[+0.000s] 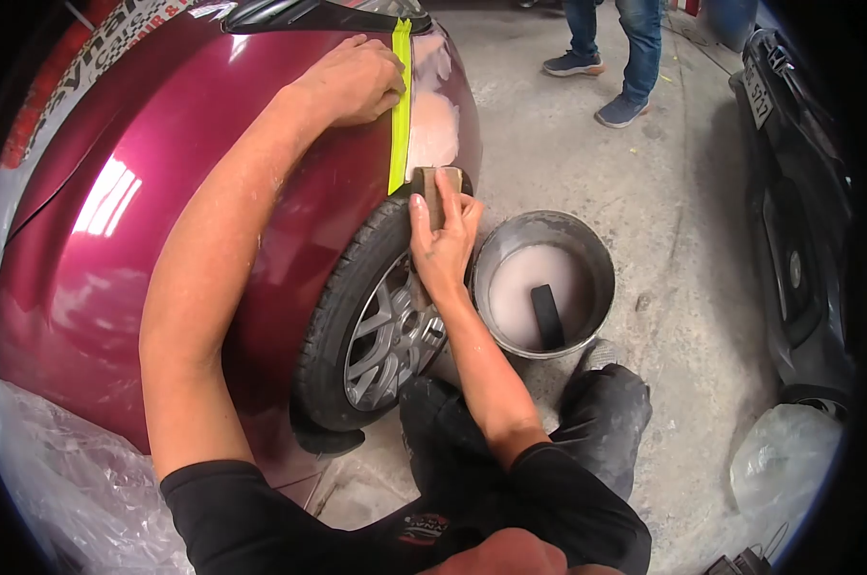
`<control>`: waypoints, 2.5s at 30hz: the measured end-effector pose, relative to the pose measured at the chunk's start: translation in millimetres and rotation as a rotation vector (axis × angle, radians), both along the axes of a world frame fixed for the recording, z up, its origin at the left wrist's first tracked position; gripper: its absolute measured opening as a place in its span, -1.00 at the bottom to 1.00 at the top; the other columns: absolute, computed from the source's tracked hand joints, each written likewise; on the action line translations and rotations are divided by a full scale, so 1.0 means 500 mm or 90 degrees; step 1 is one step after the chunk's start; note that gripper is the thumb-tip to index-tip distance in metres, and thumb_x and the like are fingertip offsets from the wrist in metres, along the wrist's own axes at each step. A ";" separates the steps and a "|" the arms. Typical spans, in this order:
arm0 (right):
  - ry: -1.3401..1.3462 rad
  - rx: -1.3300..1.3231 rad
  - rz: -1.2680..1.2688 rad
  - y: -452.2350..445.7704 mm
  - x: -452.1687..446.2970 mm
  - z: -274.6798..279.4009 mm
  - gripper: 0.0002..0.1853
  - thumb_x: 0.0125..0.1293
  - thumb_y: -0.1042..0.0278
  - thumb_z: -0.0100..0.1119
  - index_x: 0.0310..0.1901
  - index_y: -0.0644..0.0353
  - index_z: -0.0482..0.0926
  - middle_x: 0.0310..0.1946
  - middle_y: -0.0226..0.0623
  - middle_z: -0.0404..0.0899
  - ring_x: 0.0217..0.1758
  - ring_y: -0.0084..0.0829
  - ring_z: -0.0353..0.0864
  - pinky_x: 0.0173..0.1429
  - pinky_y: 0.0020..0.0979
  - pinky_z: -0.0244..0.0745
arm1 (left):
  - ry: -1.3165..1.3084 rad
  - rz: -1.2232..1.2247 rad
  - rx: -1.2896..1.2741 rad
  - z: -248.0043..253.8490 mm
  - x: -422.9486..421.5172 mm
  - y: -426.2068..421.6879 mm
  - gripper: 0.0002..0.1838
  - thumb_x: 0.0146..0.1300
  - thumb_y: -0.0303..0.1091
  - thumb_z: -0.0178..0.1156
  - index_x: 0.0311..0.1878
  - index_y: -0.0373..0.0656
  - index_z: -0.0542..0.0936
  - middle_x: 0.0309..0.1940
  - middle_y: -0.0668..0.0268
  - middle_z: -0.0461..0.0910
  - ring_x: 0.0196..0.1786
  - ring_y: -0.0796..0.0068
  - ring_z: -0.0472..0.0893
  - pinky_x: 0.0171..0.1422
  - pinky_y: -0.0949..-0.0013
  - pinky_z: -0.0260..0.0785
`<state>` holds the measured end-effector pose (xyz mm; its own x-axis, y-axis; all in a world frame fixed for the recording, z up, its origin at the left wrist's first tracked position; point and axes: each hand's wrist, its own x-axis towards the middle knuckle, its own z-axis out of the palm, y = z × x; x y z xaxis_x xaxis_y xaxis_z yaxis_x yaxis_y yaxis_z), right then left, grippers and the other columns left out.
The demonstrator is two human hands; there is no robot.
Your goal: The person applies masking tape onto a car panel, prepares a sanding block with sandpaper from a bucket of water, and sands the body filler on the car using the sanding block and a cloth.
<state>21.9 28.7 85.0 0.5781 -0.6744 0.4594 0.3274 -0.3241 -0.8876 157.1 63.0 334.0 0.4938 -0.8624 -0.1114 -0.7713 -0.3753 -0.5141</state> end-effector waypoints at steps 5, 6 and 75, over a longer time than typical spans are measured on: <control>0.035 0.021 -0.003 -0.021 0.064 0.042 -0.44 0.39 0.27 0.44 0.40 0.13 0.59 -0.02 0.07 0.48 0.07 -0.03 0.53 0.22 -0.15 0.50 | -0.005 -0.024 -0.019 -0.005 0.008 0.007 -0.76 0.37 -0.30 0.32 0.03 -0.08 0.82 0.23 0.20 0.70 0.41 0.14 0.55 0.66 0.00 0.22; 0.051 0.040 -0.007 -0.031 0.079 0.049 -0.44 0.39 0.27 0.44 0.40 0.14 0.59 -0.01 0.09 0.48 0.07 -0.02 0.54 0.22 -0.15 0.50 | -0.004 -0.035 -0.033 -0.005 0.009 0.008 -0.76 0.37 -0.30 0.32 0.02 -0.08 0.83 0.22 0.19 0.71 0.40 0.14 0.56 0.65 0.00 0.23; 0.002 -0.035 0.087 -0.063 0.074 0.034 -0.45 0.40 0.13 0.38 0.39 0.02 0.59 0.08 0.24 0.45 0.14 0.23 0.49 0.22 0.07 0.48 | 0.017 -0.070 -0.030 0.000 0.008 -0.003 -0.74 0.39 -0.33 0.32 0.07 -0.18 0.79 0.29 0.17 0.67 0.40 0.06 0.53 0.60 0.03 0.28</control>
<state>58.8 -2.8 101.8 0.6644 -0.5627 0.4919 0.3697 -0.3246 -0.8706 161.2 61.5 334.2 0.3938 -0.9156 -0.0818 -0.8221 -0.3110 -0.4770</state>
